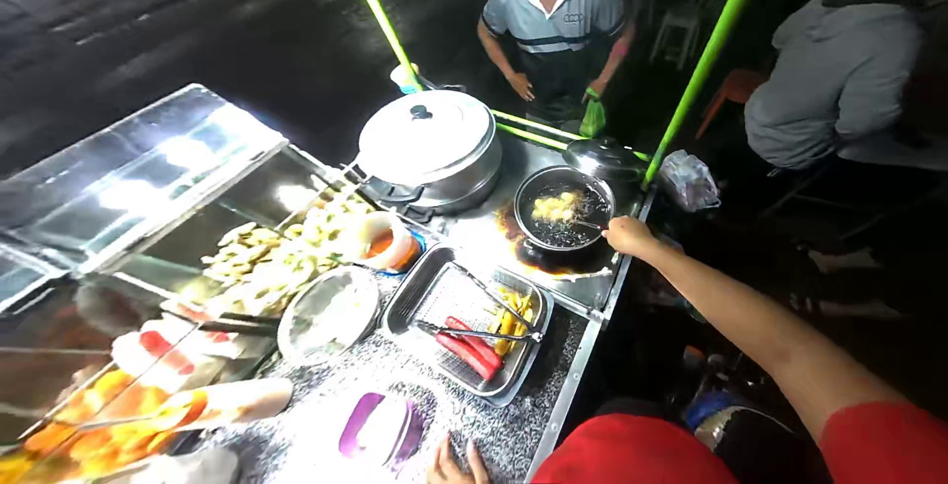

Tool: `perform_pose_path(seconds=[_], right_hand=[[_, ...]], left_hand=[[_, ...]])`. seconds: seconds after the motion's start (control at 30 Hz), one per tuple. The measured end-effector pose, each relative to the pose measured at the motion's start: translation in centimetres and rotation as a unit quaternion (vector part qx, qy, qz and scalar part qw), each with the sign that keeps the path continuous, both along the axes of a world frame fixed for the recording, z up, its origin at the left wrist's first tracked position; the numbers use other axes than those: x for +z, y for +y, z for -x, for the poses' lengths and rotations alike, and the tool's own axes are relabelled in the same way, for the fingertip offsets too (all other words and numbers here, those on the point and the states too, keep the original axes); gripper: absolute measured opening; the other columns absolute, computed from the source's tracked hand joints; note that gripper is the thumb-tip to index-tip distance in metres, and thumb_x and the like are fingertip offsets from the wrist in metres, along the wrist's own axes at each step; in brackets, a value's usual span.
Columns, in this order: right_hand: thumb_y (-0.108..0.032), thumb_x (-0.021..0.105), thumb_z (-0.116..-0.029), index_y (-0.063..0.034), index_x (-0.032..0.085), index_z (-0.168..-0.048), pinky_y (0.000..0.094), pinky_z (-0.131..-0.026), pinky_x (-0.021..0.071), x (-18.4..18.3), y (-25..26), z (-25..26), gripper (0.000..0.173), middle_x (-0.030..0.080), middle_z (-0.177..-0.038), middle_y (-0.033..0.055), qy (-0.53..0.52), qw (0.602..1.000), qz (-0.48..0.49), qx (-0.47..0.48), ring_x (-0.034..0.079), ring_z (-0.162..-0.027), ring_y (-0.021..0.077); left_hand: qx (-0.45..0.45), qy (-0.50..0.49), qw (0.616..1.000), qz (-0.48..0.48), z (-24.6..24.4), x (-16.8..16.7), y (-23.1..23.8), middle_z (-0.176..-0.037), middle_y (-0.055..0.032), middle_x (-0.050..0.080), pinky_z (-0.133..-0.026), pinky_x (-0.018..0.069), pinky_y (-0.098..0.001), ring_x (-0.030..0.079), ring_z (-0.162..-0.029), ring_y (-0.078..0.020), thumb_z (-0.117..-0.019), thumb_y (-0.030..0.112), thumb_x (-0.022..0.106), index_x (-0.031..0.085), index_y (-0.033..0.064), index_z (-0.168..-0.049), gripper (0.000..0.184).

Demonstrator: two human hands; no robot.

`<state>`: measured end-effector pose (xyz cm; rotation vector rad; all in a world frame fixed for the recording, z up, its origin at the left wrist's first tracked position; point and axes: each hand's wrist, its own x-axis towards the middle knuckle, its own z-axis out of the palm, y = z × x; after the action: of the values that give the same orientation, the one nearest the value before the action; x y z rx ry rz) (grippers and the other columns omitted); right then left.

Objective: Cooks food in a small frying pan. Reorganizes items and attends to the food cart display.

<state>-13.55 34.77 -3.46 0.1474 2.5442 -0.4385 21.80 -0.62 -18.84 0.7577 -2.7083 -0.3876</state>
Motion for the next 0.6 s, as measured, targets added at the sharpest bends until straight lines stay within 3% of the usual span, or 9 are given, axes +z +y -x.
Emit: perform_pose_path(seconds=[0.07, 0.2, 0.3, 0.43, 0.6], right_hand=[[-0.026, 0.050, -0.1086, 0.0067, 0.068, -0.115, 0.0628, -0.099, 0.0485, 0.3, -0.3, -0.7, 0.038, 0.067, -0.124, 0.0277, 0.023, 0.999, -0.030, 0.013, 0.063, -0.121, 0.0436], [-0.022, 0.054, -0.1070, 0.0029, 0.063, -0.130, 0.0619, -0.095, 0.0514, -0.9, 0.6, -1.2, 0.035, 0.066, -0.128, 0.0254, 0.091, 0.990, -0.078, 0.068, 0.065, -0.116, 0.0441], [-0.014, 0.059, -0.1040, 0.0012, 0.063, -0.131, 0.0605, -0.097, 0.0500, -1.1, 1.8, -1.5, 0.031, 0.065, -0.130, 0.0240, 0.142, 0.977, -0.101, 0.121, 0.062, -0.121, 0.0441], [0.004, 0.056, -0.0996, -0.0019, 0.065, -0.132, 0.0614, -0.094, 0.0499, 1.4, 3.0, -1.8, 0.034, 0.063, -0.130, 0.0241, 0.187, 0.956, -0.138, 0.176, 0.060, -0.119, 0.0473], [0.005, 0.051, -0.1019, -0.0020, 0.064, -0.133, 0.0623, -0.095, 0.0479, 3.4, 4.4, -1.8, 0.034, 0.063, -0.129, 0.0266, 0.215, 0.949, -0.157, 0.169, 0.060, -0.119, 0.0498]], left_hand=[[-0.002, 0.009, 1.000, 0.004, 0.0, -0.2, 0.0, -0.135, -0.0323, 0.059, -0.107, 0.0366, -0.0689, 0.053, -0.126, -0.0563, -0.1014, 0.042, 0.049, 0.061, -0.0017, -0.135, 0.056], [-0.001, 0.016, 1.000, 0.001, 0.1, 0.0, 0.3, -0.133, -0.0333, 0.059, -0.106, 0.0367, -0.0696, 0.053, -0.124, -0.0575, -0.1019, 0.044, 0.046, 0.061, -0.0027, -0.135, 0.059], [0.001, 0.023, 1.000, -0.001, 0.2, -0.2, 0.3, -0.132, -0.0330, 0.059, -0.106, 0.0360, -0.0697, 0.053, -0.124, -0.0576, -0.1016, 0.043, 0.046, 0.061, -0.0031, -0.134, 0.058], [-0.003, 0.020, 1.000, -0.010, 0.1, 0.0, 0.4, -0.133, -0.0341, 0.058, -0.106, 0.0347, -0.0713, 0.051, -0.126, -0.0589, -0.1016, 0.042, 0.047, 0.060, -0.0039, -0.135, 0.058], [-0.007, 0.024, 1.000, -0.011, 0.2, 0.2, 0.4, -0.133, -0.0344, 0.058, -0.107, 0.0340, -0.0715, 0.051, -0.126, -0.0590, -0.1016, 0.041, 0.047, 0.061, -0.0042, -0.133, 0.057]])
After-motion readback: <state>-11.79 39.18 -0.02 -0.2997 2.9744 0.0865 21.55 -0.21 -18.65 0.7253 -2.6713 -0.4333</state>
